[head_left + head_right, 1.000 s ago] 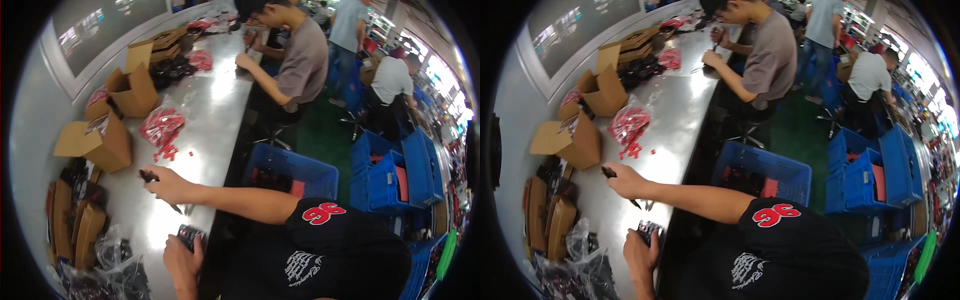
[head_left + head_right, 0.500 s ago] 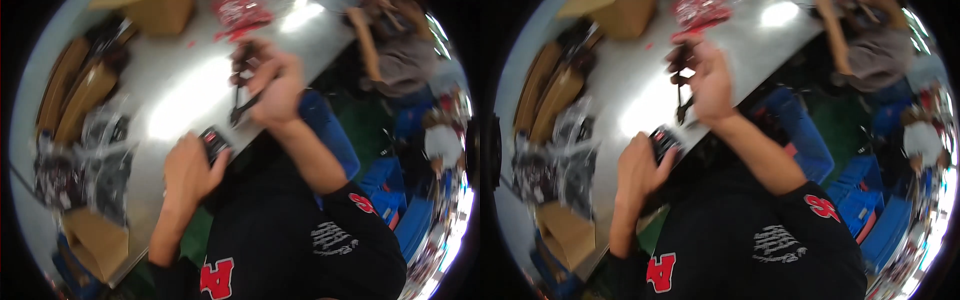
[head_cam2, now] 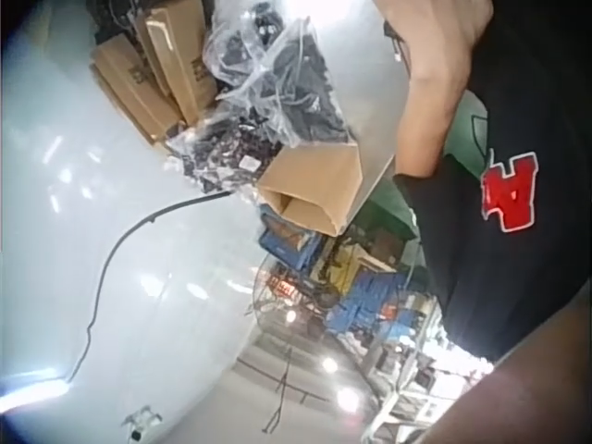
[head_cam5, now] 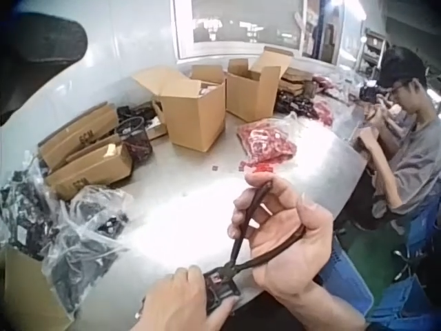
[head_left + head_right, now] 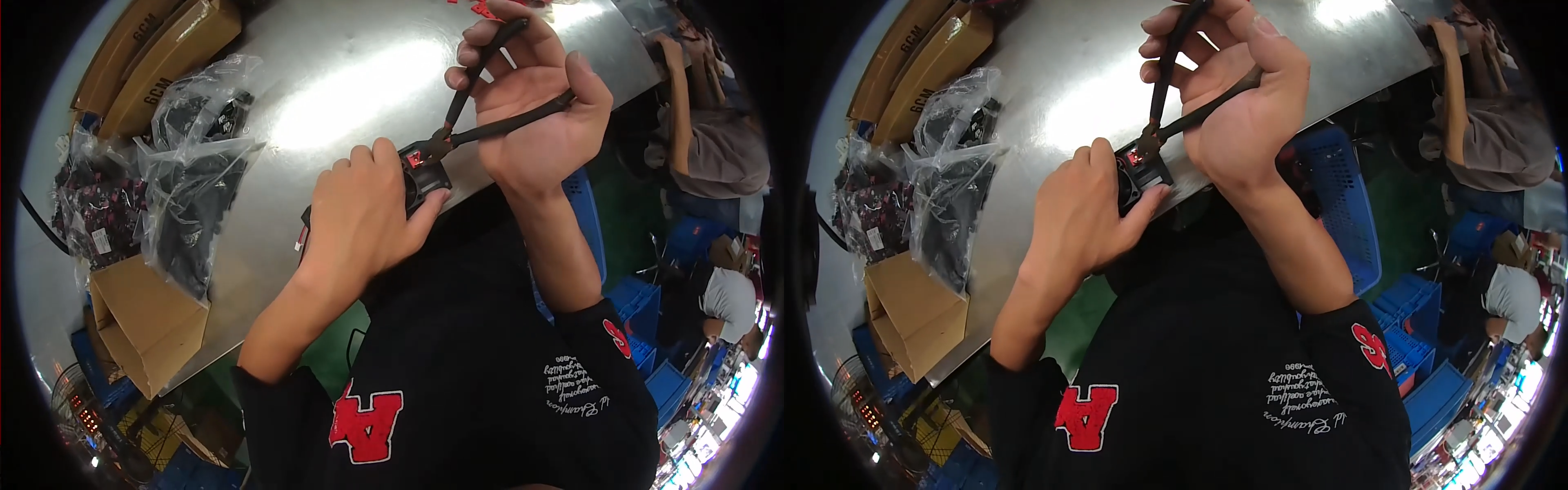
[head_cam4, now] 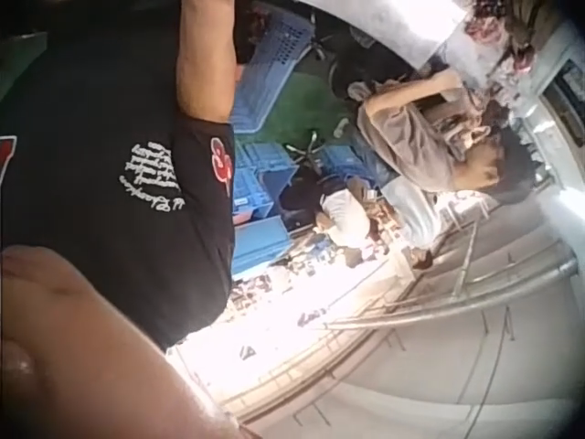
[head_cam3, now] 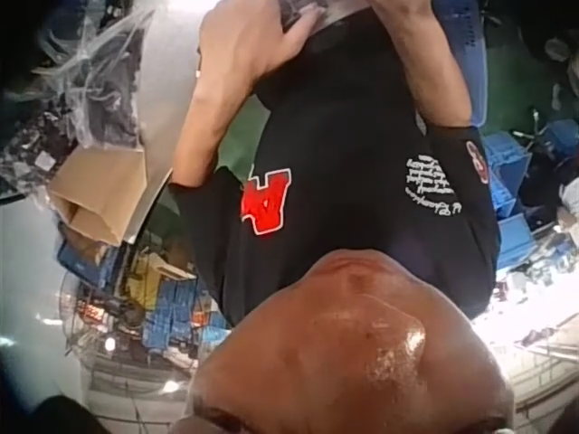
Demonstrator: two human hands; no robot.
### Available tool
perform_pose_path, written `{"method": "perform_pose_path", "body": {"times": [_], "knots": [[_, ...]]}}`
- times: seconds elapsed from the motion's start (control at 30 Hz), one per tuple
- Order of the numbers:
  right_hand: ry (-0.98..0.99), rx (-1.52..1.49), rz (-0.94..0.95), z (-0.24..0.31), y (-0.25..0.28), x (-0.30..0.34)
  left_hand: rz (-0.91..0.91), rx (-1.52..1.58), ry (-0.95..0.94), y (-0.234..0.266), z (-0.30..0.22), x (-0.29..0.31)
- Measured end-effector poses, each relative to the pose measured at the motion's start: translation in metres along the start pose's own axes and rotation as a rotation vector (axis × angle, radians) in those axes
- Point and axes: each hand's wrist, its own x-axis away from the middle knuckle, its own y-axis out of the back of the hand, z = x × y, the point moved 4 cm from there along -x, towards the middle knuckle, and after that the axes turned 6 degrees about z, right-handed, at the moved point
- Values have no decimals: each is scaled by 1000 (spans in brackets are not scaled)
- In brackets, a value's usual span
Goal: Assembling small electronic components by inserting internal parts and using pliers to secure the assembly.
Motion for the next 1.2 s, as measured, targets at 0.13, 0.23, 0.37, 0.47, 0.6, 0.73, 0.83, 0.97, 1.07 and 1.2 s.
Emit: {"method": "perform_pose_path", "body": {"times": [0.13,0.23,0.37,0.47,0.6,0.73,0.83,0.97,1.07,1.2], "knots": [[173,-353,426,-18,11,-30,-6,0,-5,0,-3,-1],[182,-291,490,-3,-12,-4,-18,2,4,-3,3,1],[43,206,135,9,-14,8,-24,37,-4,-3,1,1],[392,-621,1054,-9,-4,-37,-16,28,-31,0,-6,-2],[24,260,170,11,-22,12,-36,-8,-9,-3,1,1],[19,249,192,12,-20,9,-52,0,-28,-4,1,1],[15,234,181,12,-19,7,-62,-3,-30,-3,0,1],[33,322,125,15,-25,11,-54,-4,-22,-1,-2,0],[-31,369,214,18,-34,17,-50,0,-12,0,-2,-1],[2,246,522,9,-25,7,-33,10,-11,-1,-1,-1]]}}
